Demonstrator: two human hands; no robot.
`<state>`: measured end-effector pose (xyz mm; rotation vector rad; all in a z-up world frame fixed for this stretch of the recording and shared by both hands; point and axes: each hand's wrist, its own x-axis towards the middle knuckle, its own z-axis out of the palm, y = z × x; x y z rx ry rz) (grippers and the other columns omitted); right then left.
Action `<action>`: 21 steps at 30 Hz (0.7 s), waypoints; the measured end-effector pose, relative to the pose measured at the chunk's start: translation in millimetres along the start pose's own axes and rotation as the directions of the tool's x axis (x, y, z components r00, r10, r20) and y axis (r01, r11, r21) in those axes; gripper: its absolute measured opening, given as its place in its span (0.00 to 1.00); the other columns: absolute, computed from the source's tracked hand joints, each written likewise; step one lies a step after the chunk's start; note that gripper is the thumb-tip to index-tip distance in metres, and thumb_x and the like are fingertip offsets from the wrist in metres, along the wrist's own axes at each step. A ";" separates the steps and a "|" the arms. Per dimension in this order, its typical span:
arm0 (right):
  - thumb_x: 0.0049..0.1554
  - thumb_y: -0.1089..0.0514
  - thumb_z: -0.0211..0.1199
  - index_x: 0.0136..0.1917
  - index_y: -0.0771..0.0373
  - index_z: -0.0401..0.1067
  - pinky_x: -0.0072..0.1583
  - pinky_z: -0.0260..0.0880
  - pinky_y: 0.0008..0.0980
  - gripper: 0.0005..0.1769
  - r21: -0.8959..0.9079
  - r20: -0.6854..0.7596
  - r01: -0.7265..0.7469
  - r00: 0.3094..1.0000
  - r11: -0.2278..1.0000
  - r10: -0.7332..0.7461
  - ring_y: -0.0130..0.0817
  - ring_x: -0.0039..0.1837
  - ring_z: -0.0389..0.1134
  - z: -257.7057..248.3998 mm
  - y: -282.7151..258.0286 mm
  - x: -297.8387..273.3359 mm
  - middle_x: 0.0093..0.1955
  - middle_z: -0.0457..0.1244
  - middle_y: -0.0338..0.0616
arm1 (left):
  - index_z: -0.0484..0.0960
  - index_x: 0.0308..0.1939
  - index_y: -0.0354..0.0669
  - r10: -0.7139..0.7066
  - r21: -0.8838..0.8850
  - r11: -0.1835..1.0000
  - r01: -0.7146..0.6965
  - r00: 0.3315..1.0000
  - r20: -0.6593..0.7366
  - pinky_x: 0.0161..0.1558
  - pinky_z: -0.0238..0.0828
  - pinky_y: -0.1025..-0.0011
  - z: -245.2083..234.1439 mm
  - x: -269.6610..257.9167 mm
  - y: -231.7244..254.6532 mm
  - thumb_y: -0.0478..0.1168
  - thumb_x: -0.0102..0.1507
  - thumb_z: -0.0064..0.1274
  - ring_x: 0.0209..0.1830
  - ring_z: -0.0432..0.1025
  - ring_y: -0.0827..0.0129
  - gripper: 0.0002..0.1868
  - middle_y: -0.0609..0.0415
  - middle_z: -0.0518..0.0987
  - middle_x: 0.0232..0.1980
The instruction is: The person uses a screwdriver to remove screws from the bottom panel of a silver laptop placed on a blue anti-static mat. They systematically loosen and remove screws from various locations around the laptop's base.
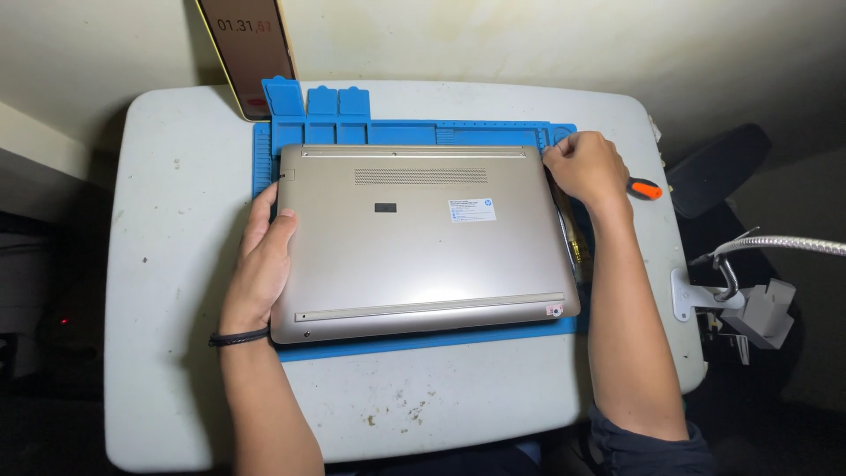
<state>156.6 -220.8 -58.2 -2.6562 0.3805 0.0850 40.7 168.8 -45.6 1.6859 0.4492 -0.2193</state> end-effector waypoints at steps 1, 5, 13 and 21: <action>0.60 0.58 0.61 0.44 0.62 0.79 0.45 0.71 0.49 0.08 -0.004 -0.021 0.026 0.999 1.000 -0.026 0.52 0.44 0.72 -5.8 -8.5 -8.9 0.40 0.69 0.51 | 0.60 0.79 0.55 0.002 0.004 1.000 -0.002 1.000 0.001 0.63 0.65 0.58 0.4 0.4 -0.2 0.46 0.71 0.36 0.55 0.67 0.62 0.29 0.45 0.71 0.55; 0.61 0.65 0.62 0.49 0.63 0.75 0.57 0.66 0.63 0.03 -0.230 -0.172 0.099 0.975 0.968 -0.140 0.65 0.59 0.66 -7.9 26.9 -1.0 0.52 0.63 0.57 | 0.60 0.79 0.54 -0.010 0.016 1.000 0.010 1.000 -0.010 0.64 0.64 0.57 -0.2 -2.4 3.7 0.46 0.71 0.36 0.56 0.66 0.61 0.30 0.44 0.70 0.57; 0.54 0.66 0.71 0.48 0.59 0.82 0.53 0.64 0.41 0.08 -0.601 -0.250 0.092 0.922 0.794 -0.295 0.44 0.53 0.67 6.0 85.8 16.7 0.41 0.67 0.44 | 0.59 0.79 0.53 0.005 0.023 1.000 -0.004 1.000 -0.012 0.66 0.61 0.56 -1.1 -2.5 -0.3 0.46 0.71 0.36 0.60 0.65 0.60 0.30 0.43 0.69 0.59; 0.63 0.60 0.63 0.50 0.65 0.83 0.48 0.64 0.44 0.10 -0.470 -0.097 0.073 0.986 0.880 -0.133 0.52 0.41 0.72 -9.8 43.2 -13.8 0.37 0.71 0.55 | 0.57 0.80 0.53 -0.001 0.024 1.000 0.001 1.000 0.000 0.70 0.56 0.54 2.7 -4.1 4.4 0.47 0.71 0.35 0.66 0.63 0.58 0.31 0.41 0.67 0.65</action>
